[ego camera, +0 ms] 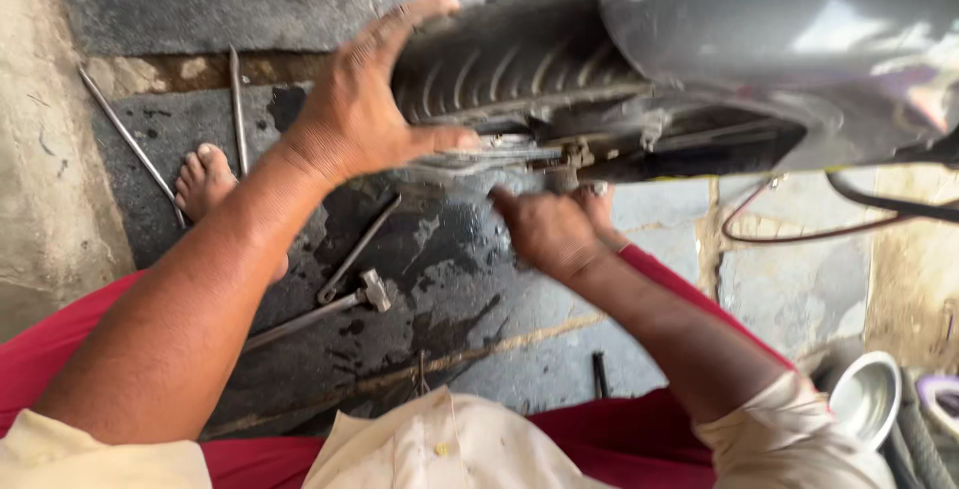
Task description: The person sits on the ground beside a motorcycle and works on the front wheel, holding the tire steady with one hand while using a spanner and a metal rod on the wheel hub and rim area. They reposition around the wheel and continue loosening and prying at the wheel components.
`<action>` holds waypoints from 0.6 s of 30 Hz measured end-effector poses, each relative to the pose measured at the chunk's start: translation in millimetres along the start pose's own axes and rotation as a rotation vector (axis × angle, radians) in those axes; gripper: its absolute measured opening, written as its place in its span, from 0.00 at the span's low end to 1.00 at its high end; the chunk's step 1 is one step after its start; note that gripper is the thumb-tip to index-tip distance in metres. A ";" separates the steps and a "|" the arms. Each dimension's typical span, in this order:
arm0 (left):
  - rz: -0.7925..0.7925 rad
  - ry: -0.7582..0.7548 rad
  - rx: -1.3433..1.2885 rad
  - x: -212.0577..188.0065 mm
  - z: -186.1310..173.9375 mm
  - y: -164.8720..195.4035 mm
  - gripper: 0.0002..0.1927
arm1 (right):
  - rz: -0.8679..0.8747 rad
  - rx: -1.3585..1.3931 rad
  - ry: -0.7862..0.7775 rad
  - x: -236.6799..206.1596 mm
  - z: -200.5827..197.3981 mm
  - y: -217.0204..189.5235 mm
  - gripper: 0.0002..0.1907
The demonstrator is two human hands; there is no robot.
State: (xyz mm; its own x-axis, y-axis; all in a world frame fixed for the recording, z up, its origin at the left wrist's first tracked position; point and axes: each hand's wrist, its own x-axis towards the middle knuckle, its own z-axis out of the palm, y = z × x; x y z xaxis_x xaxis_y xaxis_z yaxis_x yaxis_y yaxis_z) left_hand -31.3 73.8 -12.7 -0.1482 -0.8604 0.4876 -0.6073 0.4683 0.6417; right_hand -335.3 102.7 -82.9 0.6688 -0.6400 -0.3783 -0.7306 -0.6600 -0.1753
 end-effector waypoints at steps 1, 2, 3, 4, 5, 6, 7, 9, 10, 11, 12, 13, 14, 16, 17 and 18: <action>-0.082 -0.073 -0.051 -2.0 0.4 -2.4 0.50 | 0.125 0.016 -0.115 -0.7 -17.9 0.6 0.15; -0.098 -0.078 -0.063 -3.5 1.4 -5.3 0.49 | 0.249 0.028 -0.224 2.7 -33.1 -1.0 0.14; -0.116 -0.082 -0.076 -5.3 3.2 -7.8 0.49 | 0.373 0.039 -0.335 6.2 -46.3 -3.7 0.13; -0.137 -0.090 -0.090 -7.5 5.4 -9.1 0.48 | 0.290 0.001 -0.246 9.9 -57.0 -7.8 0.13; -0.098 -0.067 -0.078 -9.6 7.5 -10.1 0.47 | 0.206 -0.036 -0.151 14.5 -64.8 -13.9 0.12; -0.055 -0.039 -0.062 -11.6 8.2 -11.0 0.47 | 0.119 -0.077 -0.051 19.5 -72.5 -17.2 0.12; -0.016 -0.012 -0.044 -12.8 8.8 -11.6 0.46 | 0.136 -0.105 -0.114 24.5 -78.3 -20.6 0.12; -0.032 -0.007 -0.058 -14.0 9.3 -11.5 0.45 | 0.163 -0.155 -0.257 31.9 -86.9 -24.6 0.14; -0.038 -0.001 -0.066 -14.1 9.0 -11.2 0.45 | 0.122 -0.195 -0.230 35.1 -89.7 -25.6 0.14; -0.043 0.001 -0.086 -13.9 8.9 -10.7 0.44 | 0.082 -0.241 -0.199 37.9 -92.5 -24.6 0.14; -0.049 0.001 -0.105 -13.6 8.8 -10.1 0.44 | 0.040 -0.284 -0.166 41.2 -94.3 -24.0 0.14; -0.062 -0.008 -0.133 -13.6 8.5 -9.3 0.43 | 0.031 -0.284 -0.167 44.0 -95.4 -23.5 0.15; -0.065 -0.006 -0.110 -13.5 9.4 -8.1 0.44 | 0.018 -0.287 -0.168 47.1 -96.2 -22.0 0.16; -0.047 0.007 -0.050 -13.2 10.1 -6.5 0.46 | -0.039 -0.266 -0.076 53.4 -95.4 -20.8 0.15; -0.032 0.023 -0.026 -12.6 10.5 -6.5 0.45 | -0.084 -0.248 -0.001 57.5 -93.7 -20.1 0.14; -0.028 0.033 -0.007 -12.9 11.1 -5.4 0.44 | -0.132 -0.222 0.062 59.2 -90.9 -19.8 0.13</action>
State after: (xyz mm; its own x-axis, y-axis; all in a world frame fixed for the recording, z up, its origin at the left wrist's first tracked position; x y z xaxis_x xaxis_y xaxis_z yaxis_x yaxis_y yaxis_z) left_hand -34.8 80.2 -29.0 -0.1055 -0.8664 0.4881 -0.6055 0.4453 0.6596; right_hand -268.8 42.1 -19.2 0.7685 -0.5612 -0.3073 -0.5932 -0.8050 -0.0134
